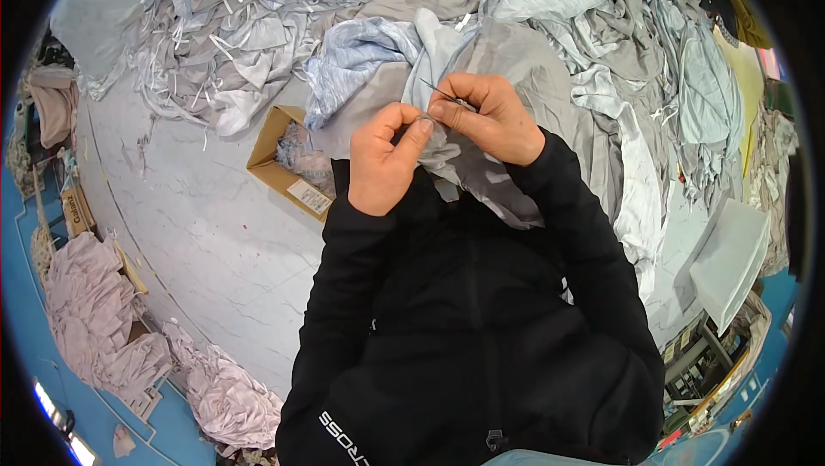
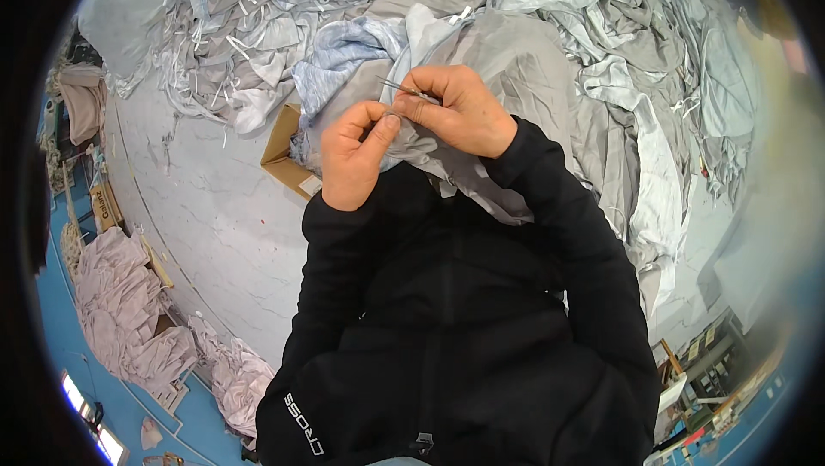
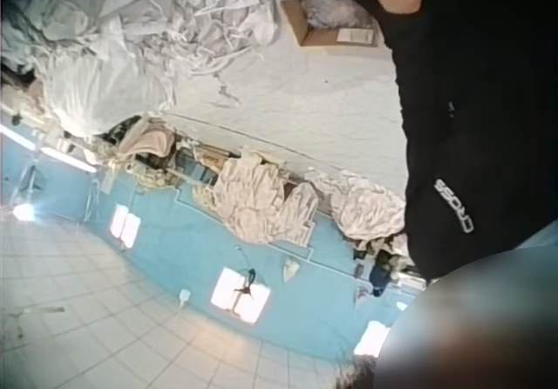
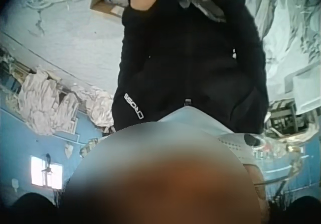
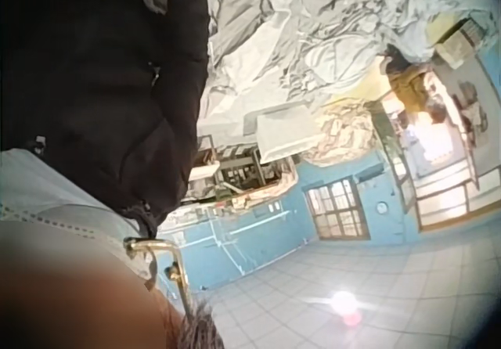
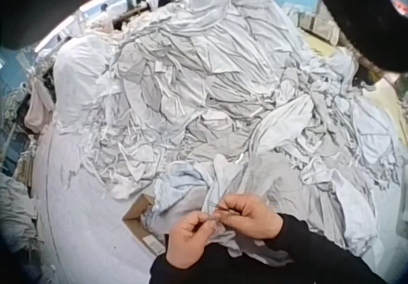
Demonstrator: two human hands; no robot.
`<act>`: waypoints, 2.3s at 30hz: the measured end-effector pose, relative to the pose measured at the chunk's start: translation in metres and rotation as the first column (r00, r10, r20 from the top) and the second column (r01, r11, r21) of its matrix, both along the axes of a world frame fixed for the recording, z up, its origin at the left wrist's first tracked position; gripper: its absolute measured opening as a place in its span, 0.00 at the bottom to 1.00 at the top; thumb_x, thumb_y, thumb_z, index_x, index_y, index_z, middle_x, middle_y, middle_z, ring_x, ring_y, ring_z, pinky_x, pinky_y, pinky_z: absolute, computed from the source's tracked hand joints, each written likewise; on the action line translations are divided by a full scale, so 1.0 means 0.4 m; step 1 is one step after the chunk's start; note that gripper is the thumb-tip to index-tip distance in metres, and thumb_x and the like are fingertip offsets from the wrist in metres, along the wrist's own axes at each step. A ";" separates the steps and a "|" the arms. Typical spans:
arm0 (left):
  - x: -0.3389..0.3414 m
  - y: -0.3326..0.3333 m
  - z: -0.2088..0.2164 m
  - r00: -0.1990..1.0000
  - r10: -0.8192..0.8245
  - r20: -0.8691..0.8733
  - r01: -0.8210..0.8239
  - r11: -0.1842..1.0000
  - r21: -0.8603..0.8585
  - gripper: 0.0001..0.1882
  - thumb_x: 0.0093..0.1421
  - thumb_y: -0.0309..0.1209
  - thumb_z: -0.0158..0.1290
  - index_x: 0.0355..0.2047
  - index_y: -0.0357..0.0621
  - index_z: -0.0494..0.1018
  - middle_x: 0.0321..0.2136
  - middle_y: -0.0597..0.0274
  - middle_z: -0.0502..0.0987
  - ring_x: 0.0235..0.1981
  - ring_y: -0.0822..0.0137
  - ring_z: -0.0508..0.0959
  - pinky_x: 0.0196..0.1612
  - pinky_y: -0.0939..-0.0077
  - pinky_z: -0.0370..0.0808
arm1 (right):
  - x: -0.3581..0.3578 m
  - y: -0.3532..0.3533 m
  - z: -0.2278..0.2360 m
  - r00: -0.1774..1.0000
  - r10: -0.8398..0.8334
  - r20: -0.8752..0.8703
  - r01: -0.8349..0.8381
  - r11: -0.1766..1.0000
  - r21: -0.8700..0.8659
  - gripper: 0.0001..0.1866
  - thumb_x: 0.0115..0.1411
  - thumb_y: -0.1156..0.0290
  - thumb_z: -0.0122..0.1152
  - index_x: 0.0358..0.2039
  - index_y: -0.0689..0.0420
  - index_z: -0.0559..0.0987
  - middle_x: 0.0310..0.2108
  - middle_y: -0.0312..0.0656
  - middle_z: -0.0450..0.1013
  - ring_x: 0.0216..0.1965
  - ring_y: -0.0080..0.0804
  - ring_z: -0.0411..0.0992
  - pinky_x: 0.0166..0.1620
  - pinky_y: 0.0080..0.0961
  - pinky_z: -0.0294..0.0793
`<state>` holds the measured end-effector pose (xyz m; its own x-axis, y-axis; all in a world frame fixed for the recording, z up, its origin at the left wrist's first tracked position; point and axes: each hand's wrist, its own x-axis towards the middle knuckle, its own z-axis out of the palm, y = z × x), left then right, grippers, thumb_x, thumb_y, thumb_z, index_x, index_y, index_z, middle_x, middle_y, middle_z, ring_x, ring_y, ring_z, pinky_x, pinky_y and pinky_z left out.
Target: Trim loose threads from white pillowcases using small hand clippers in a factory setting.
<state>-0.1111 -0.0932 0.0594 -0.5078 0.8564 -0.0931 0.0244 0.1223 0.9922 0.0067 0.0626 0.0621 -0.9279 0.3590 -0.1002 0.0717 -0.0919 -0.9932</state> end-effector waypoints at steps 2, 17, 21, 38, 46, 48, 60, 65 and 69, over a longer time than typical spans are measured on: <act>0.007 0.007 -0.006 0.974 0.063 0.219 -0.088 0.990 0.106 0.04 0.65 0.24 0.52 0.34 0.36 0.73 0.26 0.76 0.71 0.27 0.86 0.64 0.30 0.89 0.60 | -0.005 0.006 -0.004 0.999 -0.042 -0.019 0.042 0.999 -0.012 0.07 0.65 0.73 0.58 0.36 0.64 0.79 0.24 0.29 0.70 0.26 0.14 0.63 0.29 0.18 0.64; 0.023 -0.271 -0.032 0.802 0.598 0.015 -0.591 0.788 0.172 0.05 0.68 0.25 0.46 0.36 0.37 0.69 0.31 0.65 0.74 0.32 0.78 0.70 0.39 0.82 0.67 | -0.097 0.058 -0.122 0.971 -0.204 0.127 0.167 0.953 0.253 0.11 0.66 0.70 0.55 0.43 0.62 0.81 0.25 0.33 0.73 0.27 0.18 0.67 0.32 0.18 0.66; 0.031 -0.307 -0.055 0.749 0.663 -0.007 -0.654 0.741 0.152 0.04 0.68 0.25 0.47 0.37 0.37 0.69 0.32 0.66 0.73 0.33 0.78 0.69 0.41 0.83 0.67 | -0.158 0.111 -0.164 0.909 -0.406 -0.095 0.405 0.807 0.429 0.10 0.62 0.70 0.62 0.40 0.61 0.82 0.29 0.33 0.74 0.29 0.18 0.66 0.33 0.19 0.66; 0.026 -0.383 -0.091 0.613 0.790 -0.009 -0.790 0.613 -0.029 0.03 0.65 0.23 0.52 0.36 0.36 0.71 0.27 0.71 0.72 0.27 0.83 0.67 0.33 0.88 0.64 | -0.307 0.103 -0.085 0.957 -0.183 -0.224 0.234 0.945 0.230 0.04 0.60 0.74 0.65 0.31 0.61 0.80 0.24 0.28 0.74 0.27 0.13 0.67 0.31 0.12 0.65; 0.031 -0.361 -0.171 0.735 0.678 -0.015 -0.665 0.717 -0.206 0.03 0.65 0.24 0.53 0.36 0.37 0.73 0.22 0.77 0.70 0.23 0.86 0.64 0.26 0.89 0.59 | -0.350 0.086 -0.233 0.938 -0.254 -0.234 0.344 0.739 0.580 0.08 0.57 0.72 0.68 0.32 0.62 0.80 0.24 0.38 0.75 0.26 0.20 0.72 0.33 0.18 0.71; 0.033 -0.351 -0.155 0.741 0.669 0.057 -0.644 0.732 -0.222 0.02 0.64 0.24 0.53 0.36 0.37 0.72 0.22 0.77 0.68 0.22 0.86 0.63 0.25 0.89 0.59 | -0.348 0.084 -0.232 0.947 -0.240 -0.212 0.319 0.767 0.557 0.08 0.57 0.72 0.68 0.32 0.62 0.80 0.24 0.38 0.76 0.26 0.20 0.72 0.33 0.18 0.71; -0.074 -0.178 -0.020 0.878 0.427 -0.218 -0.464 0.870 -0.165 0.27 0.50 0.29 0.66 0.50 0.37 0.71 0.42 0.57 0.75 0.43 0.66 0.75 0.46 0.73 0.72 | -0.338 0.070 -0.224 0.934 -0.255 -0.249 0.356 0.683 0.638 0.08 0.56 0.73 0.70 0.32 0.62 0.79 0.27 0.39 0.77 0.26 0.23 0.73 0.33 0.19 0.73; -0.066 -0.135 -0.034 0.627 0.295 -0.721 -0.412 0.911 0.015 0.20 0.42 0.27 0.69 0.38 0.41 0.78 0.35 0.57 0.74 0.37 0.55 0.74 0.39 0.66 0.71 | -0.340 0.070 -0.228 0.933 -0.241 -0.266 0.359 0.668 0.652 0.09 0.56 0.72 0.70 0.32 0.62 0.79 0.27 0.39 0.77 0.26 0.23 0.73 0.33 0.20 0.73; -0.051 -0.123 -0.081 0.687 0.369 -0.626 -0.476 0.880 -0.003 0.14 0.42 0.26 0.68 0.31 0.40 0.78 0.31 0.60 0.75 0.34 0.57 0.74 0.38 0.66 0.71 | -0.338 0.073 -0.232 0.934 -0.246 -0.260 0.357 0.660 0.661 0.09 0.56 0.72 0.70 0.32 0.61 0.79 0.27 0.39 0.76 0.26 0.23 0.72 0.32 0.20 0.72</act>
